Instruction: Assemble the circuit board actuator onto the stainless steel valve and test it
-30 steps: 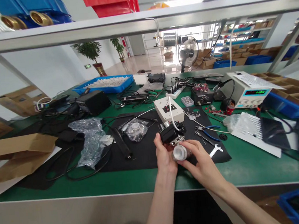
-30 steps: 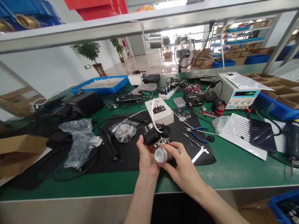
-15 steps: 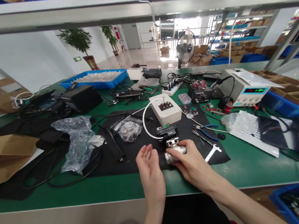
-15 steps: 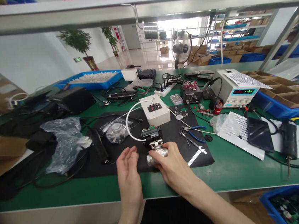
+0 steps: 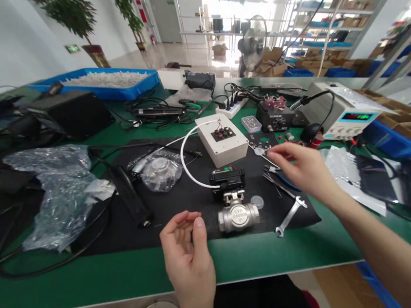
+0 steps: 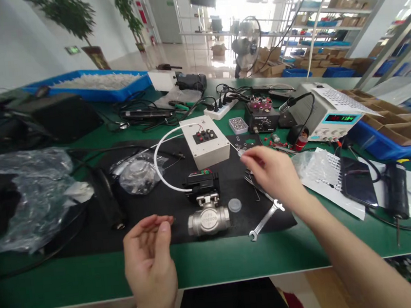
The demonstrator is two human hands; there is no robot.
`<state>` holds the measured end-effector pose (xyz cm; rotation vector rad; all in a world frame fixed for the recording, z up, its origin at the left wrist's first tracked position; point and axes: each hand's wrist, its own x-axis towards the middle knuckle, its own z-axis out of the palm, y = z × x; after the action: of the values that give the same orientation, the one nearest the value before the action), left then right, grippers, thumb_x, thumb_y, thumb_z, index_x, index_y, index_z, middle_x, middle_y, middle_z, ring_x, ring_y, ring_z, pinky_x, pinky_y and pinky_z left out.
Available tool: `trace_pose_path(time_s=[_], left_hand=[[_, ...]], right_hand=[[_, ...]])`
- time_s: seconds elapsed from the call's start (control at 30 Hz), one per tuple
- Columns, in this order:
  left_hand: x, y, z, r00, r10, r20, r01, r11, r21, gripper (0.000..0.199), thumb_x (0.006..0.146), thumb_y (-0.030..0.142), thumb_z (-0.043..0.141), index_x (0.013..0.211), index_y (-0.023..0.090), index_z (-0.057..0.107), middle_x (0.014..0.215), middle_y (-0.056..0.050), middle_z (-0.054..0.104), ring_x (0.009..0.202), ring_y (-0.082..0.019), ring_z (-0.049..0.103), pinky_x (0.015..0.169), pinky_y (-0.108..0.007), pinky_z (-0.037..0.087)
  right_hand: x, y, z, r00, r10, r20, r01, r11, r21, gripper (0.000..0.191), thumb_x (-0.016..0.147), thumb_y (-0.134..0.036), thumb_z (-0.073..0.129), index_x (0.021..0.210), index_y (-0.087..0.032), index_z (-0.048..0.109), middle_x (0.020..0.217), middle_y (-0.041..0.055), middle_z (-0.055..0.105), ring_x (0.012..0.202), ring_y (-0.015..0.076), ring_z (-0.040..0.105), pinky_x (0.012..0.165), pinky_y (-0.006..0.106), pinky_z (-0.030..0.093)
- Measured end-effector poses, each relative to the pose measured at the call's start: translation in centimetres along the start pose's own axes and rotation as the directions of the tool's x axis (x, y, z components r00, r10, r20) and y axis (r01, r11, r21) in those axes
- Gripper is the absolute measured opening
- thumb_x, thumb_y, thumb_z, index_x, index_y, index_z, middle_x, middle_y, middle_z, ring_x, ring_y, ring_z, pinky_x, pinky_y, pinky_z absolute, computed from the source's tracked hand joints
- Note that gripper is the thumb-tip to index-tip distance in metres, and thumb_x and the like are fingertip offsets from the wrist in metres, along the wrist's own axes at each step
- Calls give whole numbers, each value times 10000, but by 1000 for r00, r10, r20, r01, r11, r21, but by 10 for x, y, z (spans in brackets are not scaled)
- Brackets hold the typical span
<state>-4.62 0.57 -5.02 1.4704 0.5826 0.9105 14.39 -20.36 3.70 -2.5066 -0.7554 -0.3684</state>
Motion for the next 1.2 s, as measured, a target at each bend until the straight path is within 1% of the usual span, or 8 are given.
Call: trace_pose_path(time_s=[0.13, 0.23, 0.53, 0.77, 0.9, 1.03, 1.1, 1.2], left_hand=[[0, 1, -1, 1000, -10, -16, 10, 1000, -3, 337, 950, 377, 779, 1206, 206, 641, 1061, -50, 740, 988, -149, 752, 879, -205, 603], [0, 3, -3, 999, -37, -33, 37, 999, -1, 325, 949, 373, 781, 1193, 202, 652, 1040, -49, 745, 956, -145, 760, 855, -194, 611], [0, 12, -2, 998, -61, -30, 63, 995, 77, 291, 953, 392, 761, 1134, 187, 663, 936, -48, 766, 849, -145, 768, 768, -184, 623], [0, 10, -3, 999, -40, -4, 40, 997, 67, 277, 959, 379, 758, 1136, 186, 666, 947, -42, 755, 853, -134, 768, 777, -170, 625], [1, 6, -3, 1000, -20, -15, 21, 998, 55, 258, 962, 357, 759, 1128, 183, 664, 949, -42, 748, 846, -134, 764, 766, -175, 625], [-5, 7, -8, 995, 97, -4, -96, 990, 103, 180, 992, 259, 719, 1155, 204, 668, 982, -25, 720, 857, -109, 734, 792, -175, 606], [-9, 15, -10, 961, 248, 126, -265, 955, 136, 193, 985, 177, 708, 1172, 215, 684, 1056, -28, 699, 938, -111, 717, 868, -191, 595], [-16, 34, -9, 803, 403, 439, -496, 860, 118, 280, 956, 108, 729, 1212, 220, 705, 1107, -26, 703, 1012, -109, 707, 934, -185, 568]], right_hand=[[91, 53, 25, 984, -15, 176, 41, 989, -142, 250, 1000, -177, 620, 1150, -183, 820, 1184, 110, 811, 1048, 273, 756, 937, 350, 547], [124, 73, 50, 948, -43, 316, 110, 974, -197, 240, 944, -116, 669, 1095, -183, 843, 1181, 117, 812, 1058, 271, 756, 963, 349, 541], [131, 92, 69, 897, -27, 441, 151, 957, -248, 155, 1008, -261, 715, 1114, -165, 775, 1107, 71, 787, 1031, 226, 735, 999, 450, 569], [135, 86, 65, 903, 1, 429, 92, 976, -196, 141, 994, -289, 736, 943, -158, 725, 905, 21, 733, 845, 182, 694, 863, 377, 576], [116, 65, 44, 967, 18, 255, 7, 995, -97, 98, 990, -194, 638, 962, -156, 724, 940, 88, 747, 849, 208, 657, 808, 335, 493], [48, 12, 12, 978, 8, 206, -46, 983, 179, 229, 1069, -397, 565, 1093, -196, 673, 957, 50, 724, 790, 173, 617, 695, 280, 467], [3, -20, 1, 914, -12, 405, -256, 759, 599, 218, 1023, -438, 681, 1056, -223, 683, 882, 7, 683, 741, 144, 576, 645, 252, 437], [-54, -59, -3, 791, -65, 608, -508, 485, 712, 220, 988, -431, 755, 979, -216, 710, 833, -14, 637, 714, 114, 527, 631, 234, 418]])
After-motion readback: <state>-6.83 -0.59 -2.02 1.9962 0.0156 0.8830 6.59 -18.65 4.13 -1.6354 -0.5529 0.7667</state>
